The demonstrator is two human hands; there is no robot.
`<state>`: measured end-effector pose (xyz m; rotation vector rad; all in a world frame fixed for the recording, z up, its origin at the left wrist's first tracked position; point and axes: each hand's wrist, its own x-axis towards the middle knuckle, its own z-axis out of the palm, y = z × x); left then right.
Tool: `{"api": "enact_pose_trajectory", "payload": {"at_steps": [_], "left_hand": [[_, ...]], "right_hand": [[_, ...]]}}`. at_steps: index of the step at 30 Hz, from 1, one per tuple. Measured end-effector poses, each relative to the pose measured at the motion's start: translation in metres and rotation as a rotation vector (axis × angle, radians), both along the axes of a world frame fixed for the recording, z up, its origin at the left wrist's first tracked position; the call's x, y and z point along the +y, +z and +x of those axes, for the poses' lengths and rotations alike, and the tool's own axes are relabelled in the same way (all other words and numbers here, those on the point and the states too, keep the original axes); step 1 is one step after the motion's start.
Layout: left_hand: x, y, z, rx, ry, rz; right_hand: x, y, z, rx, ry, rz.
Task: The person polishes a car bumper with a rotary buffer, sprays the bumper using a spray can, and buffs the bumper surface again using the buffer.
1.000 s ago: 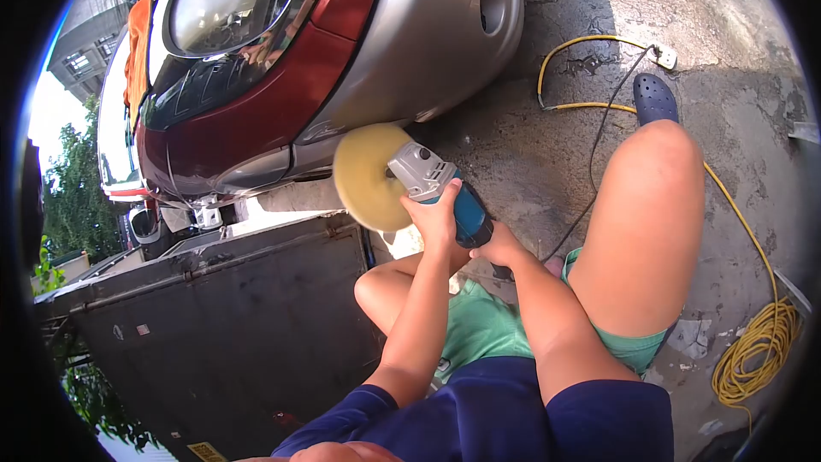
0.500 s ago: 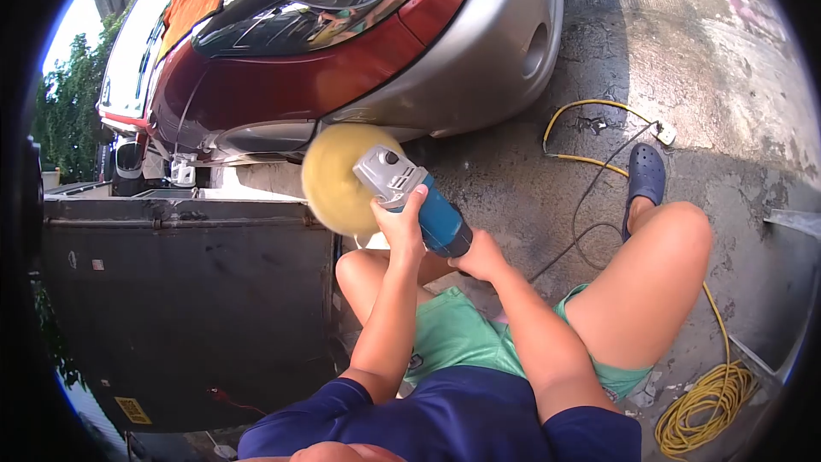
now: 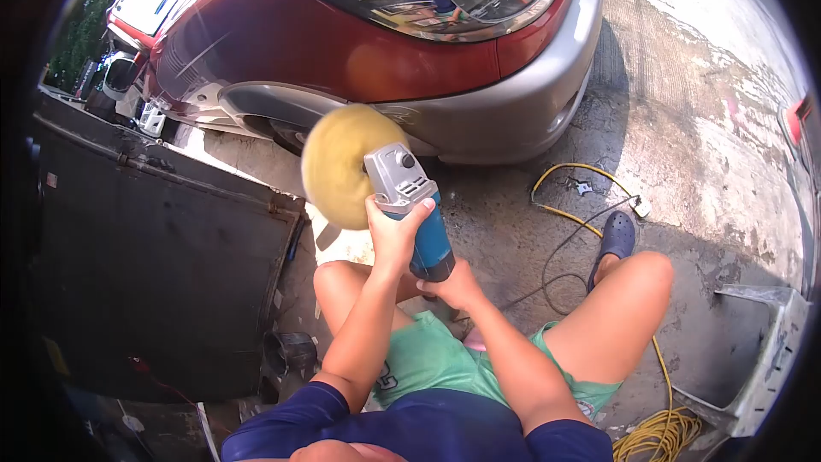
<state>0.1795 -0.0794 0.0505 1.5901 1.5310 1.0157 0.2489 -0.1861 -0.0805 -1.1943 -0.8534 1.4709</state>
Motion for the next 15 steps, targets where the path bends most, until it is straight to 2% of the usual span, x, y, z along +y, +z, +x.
{"api": "enact_pose_trajectory", "payload": {"at_steps": [1,5,8,15], "left_hand": [[0.001,0.001,0.002,0.029,0.010,0.004],[0.006,0.011,-0.004,-0.150,-0.017,0.013],[0.000,0.027,-0.001,-0.218,-0.125,0.004],[0.001,0.008,-0.010,-0.293,-0.136,-0.014]], "right_hand": [[0.002,0.005,0.003,-0.015,0.005,0.010],[0.008,0.027,0.007,-0.132,-0.064,0.037],[0.004,0.043,0.010,-0.133,-0.091,-0.012],[-0.010,0.051,0.011,-0.180,-0.149,-0.014]]}}
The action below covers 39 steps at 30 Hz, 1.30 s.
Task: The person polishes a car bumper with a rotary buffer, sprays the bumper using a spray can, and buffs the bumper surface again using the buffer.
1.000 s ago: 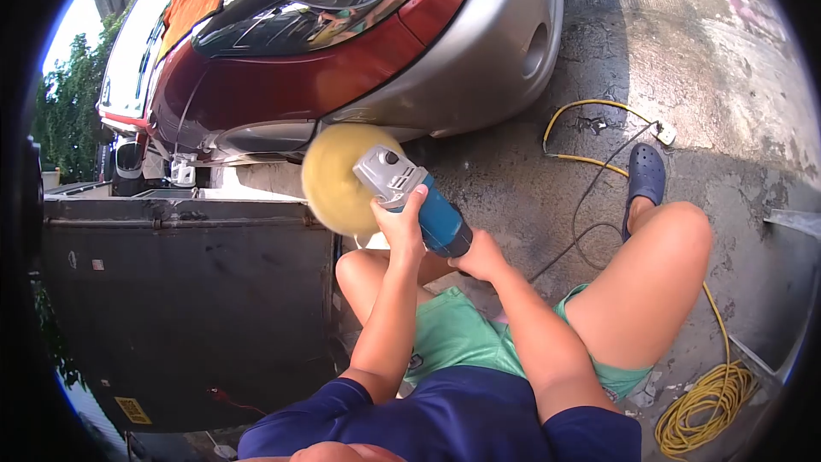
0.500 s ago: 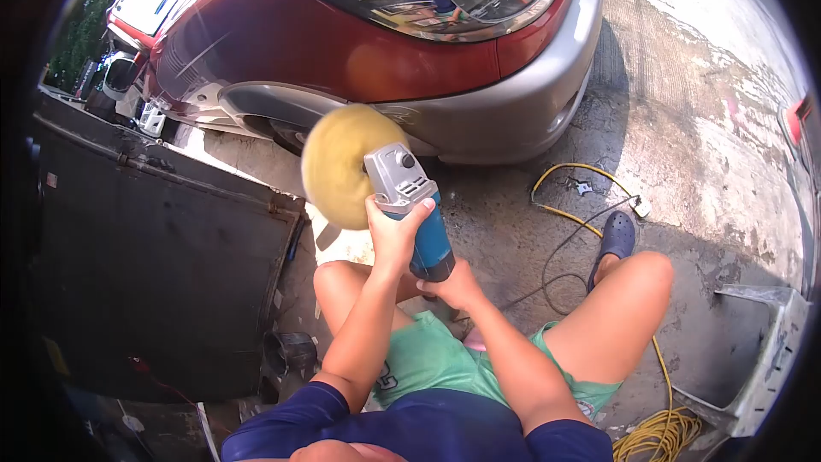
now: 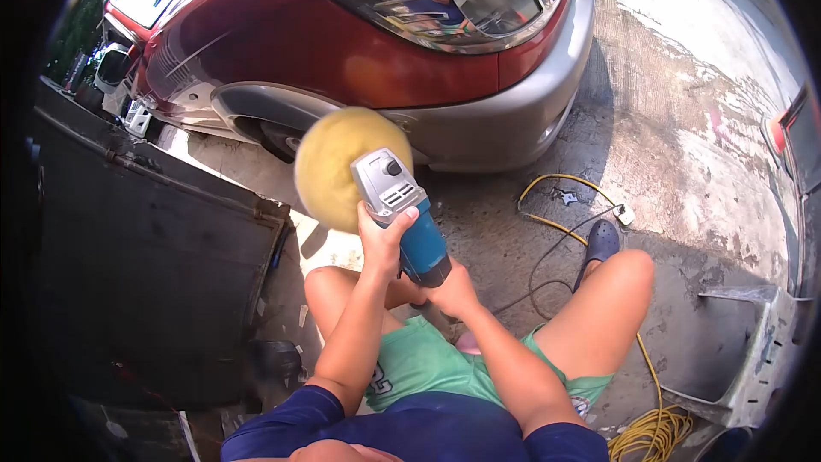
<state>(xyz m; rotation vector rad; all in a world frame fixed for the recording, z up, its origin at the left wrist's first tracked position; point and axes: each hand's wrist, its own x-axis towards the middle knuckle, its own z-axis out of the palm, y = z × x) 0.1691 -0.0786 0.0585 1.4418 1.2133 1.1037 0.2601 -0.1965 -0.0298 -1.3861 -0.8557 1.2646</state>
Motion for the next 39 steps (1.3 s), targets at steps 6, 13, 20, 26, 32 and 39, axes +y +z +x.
{"api": "enact_pose_trajectory", "payload": {"at_steps": [6,13,20,26,32,39], "left_hand": [[0.013,0.001,-0.015,-0.241,-0.144,-0.039],[0.000,-0.009,0.005,-0.303,-0.378,-0.122],[0.027,-0.028,-0.029,-0.422,-0.445,-0.205],[0.034,-0.034,-0.054,-0.431,-0.364,-0.122],[0.024,-0.042,-0.037,-0.424,-0.402,-0.179],[0.005,-0.032,0.012,-0.440,-0.651,-0.263]], "right_hand": [[0.001,0.028,-0.006,-0.050,-0.076,-0.060],[-0.031,0.004,-0.010,-0.235,-0.297,-0.055],[-0.013,0.001,-0.031,-0.298,-0.316,-0.031],[0.003,0.008,-0.037,-0.309,-0.186,-0.047],[-0.018,0.000,-0.042,-0.268,-0.307,-0.068],[-0.052,0.000,-0.028,-0.358,-0.526,-0.132]]}}
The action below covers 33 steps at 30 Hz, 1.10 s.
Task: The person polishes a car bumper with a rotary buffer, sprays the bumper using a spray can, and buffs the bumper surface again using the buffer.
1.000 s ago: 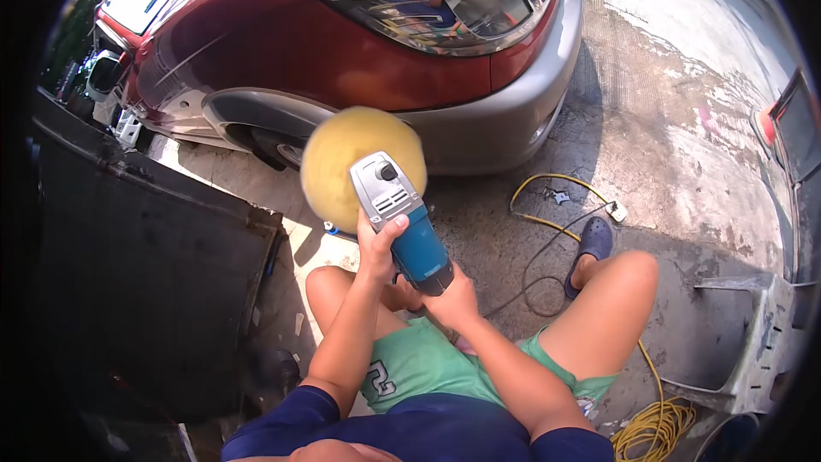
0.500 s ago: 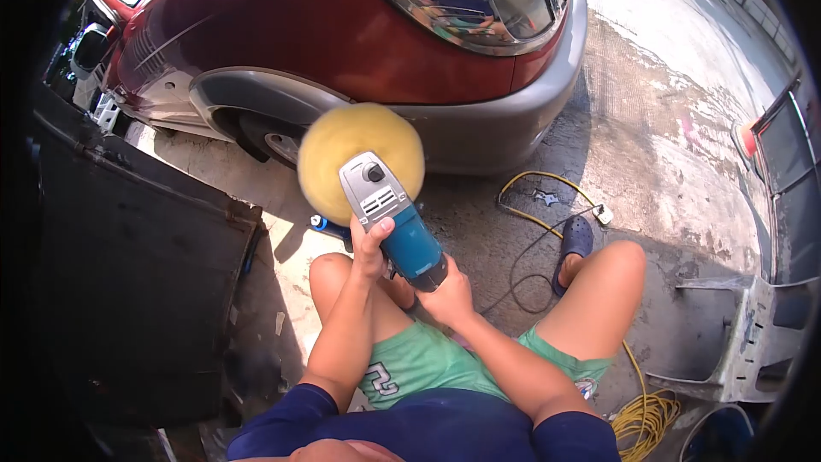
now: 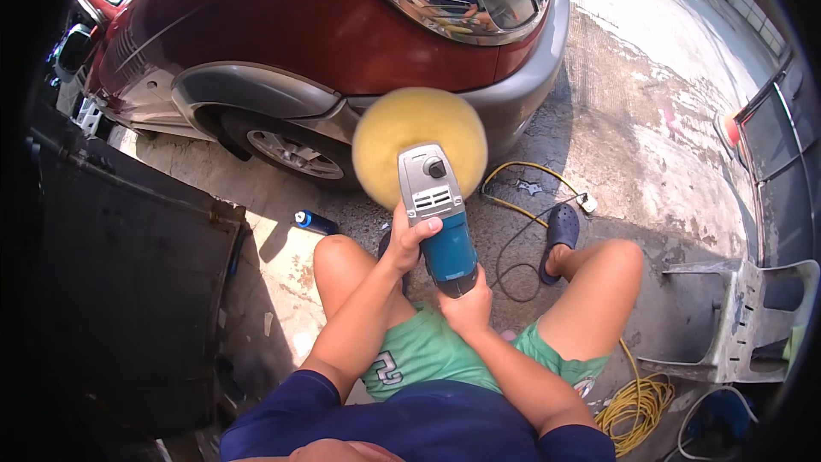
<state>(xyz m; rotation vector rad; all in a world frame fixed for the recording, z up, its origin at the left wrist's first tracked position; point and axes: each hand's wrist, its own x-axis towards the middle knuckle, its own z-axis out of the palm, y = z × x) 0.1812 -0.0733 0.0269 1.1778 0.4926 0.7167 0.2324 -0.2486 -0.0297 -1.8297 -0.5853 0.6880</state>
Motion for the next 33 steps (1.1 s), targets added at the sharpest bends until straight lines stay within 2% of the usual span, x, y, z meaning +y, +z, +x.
{"api": "enact_pose_trajectory", "payload": {"at_steps": [6,12,20,33], "left_hand": [[-0.006,-0.003,0.025,-0.035,-0.043,0.009],[0.003,0.001,0.001,-0.022,0.030,0.012],[0.012,0.005,-0.027,-0.005,0.237,0.026],[0.009,0.026,-0.032,0.073,0.406,0.089]], "right_hand": [[-0.010,-0.016,0.015,-0.051,-0.008,0.049],[0.003,-0.006,0.008,-0.057,0.067,0.066],[0.029,0.007,0.003,0.018,0.200,0.041],[0.045,0.004,0.000,0.108,0.304,0.011]]}}
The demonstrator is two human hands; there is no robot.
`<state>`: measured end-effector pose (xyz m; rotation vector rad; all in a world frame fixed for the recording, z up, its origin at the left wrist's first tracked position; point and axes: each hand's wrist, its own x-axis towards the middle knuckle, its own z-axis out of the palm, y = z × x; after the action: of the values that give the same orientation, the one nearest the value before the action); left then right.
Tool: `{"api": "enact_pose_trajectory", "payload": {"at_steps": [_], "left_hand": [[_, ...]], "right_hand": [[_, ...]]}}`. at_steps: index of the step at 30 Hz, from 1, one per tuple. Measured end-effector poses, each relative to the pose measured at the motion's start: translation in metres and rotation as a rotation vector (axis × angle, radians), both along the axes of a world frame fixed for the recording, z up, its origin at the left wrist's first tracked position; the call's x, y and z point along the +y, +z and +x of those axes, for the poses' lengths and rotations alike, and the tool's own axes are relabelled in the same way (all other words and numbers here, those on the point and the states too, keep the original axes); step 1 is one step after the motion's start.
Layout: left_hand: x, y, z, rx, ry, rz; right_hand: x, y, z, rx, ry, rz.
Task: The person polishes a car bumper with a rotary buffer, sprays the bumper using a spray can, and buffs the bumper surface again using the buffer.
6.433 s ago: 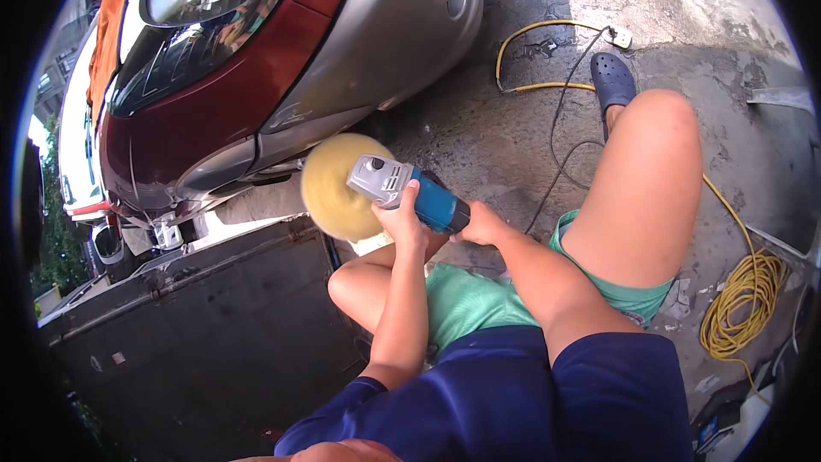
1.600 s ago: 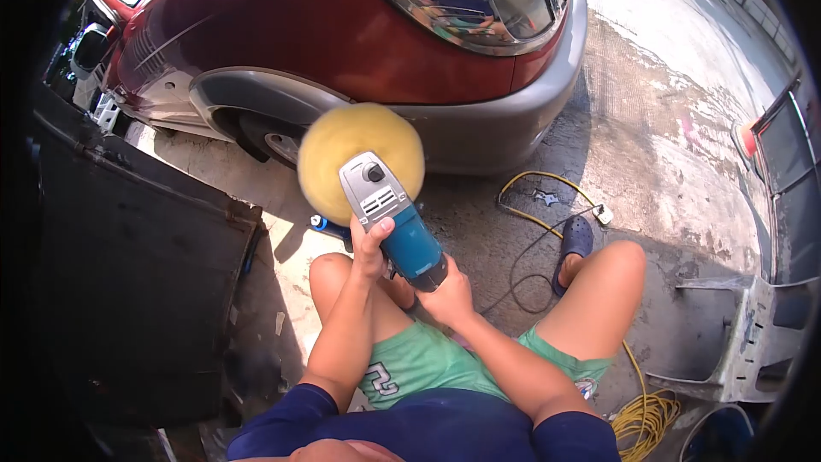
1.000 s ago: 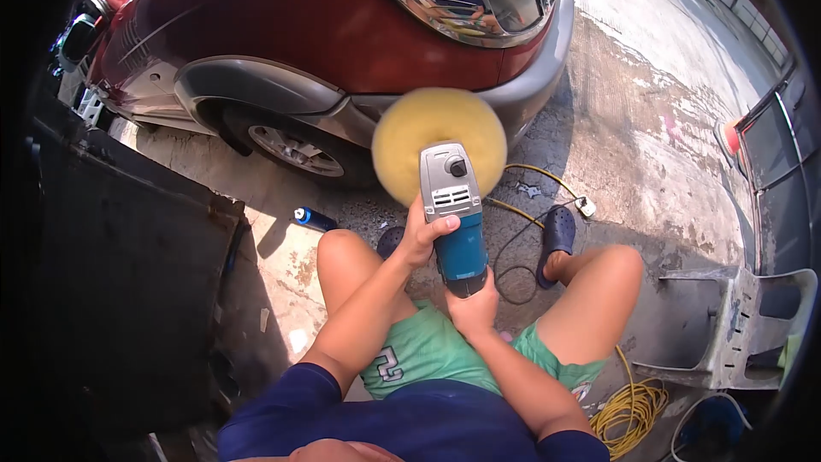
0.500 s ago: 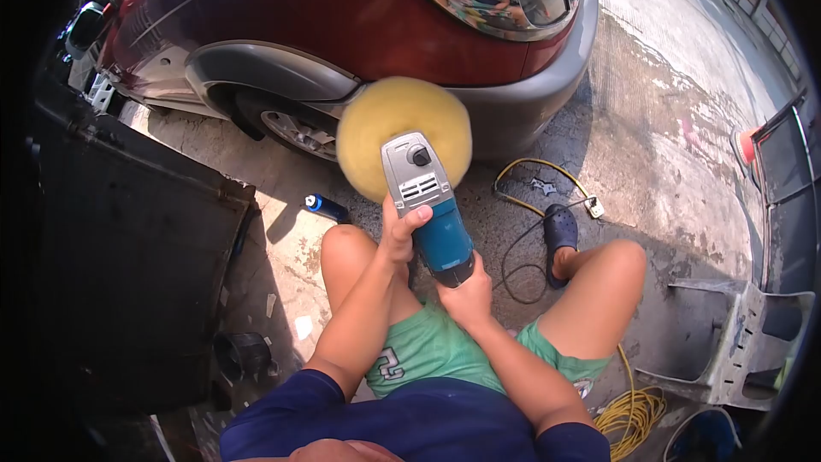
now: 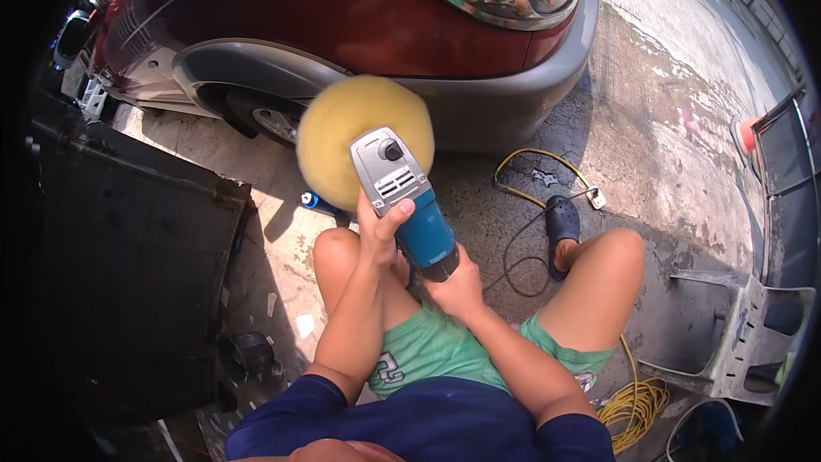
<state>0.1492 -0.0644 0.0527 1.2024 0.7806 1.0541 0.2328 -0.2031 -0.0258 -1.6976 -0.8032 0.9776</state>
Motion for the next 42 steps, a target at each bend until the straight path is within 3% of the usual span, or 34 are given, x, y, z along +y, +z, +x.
{"api": "enact_pose_trajectory", "payload": {"at_steps": [13,22,32,37,42], "left_hand": [[0.001,-0.005,-0.002,0.086,0.053,0.025],[-0.008,-0.013,0.004,0.299,0.155,0.066],[-0.002,0.005,0.004,0.066,0.134,0.119],[-0.008,0.002,-0.003,-0.112,-0.031,-0.035],[-0.019,-0.003,-0.009,-0.233,-0.160,-0.190]], "right_hand": [[0.005,-0.007,0.003,0.021,0.073,0.010],[0.000,-0.002,0.010,0.137,0.132,-0.053],[-0.003,0.026,0.009,0.050,0.094,-0.049],[-0.036,0.055,0.017,-0.179,0.119,-0.087],[-0.061,0.084,0.020,-0.161,0.193,-0.014]]}}
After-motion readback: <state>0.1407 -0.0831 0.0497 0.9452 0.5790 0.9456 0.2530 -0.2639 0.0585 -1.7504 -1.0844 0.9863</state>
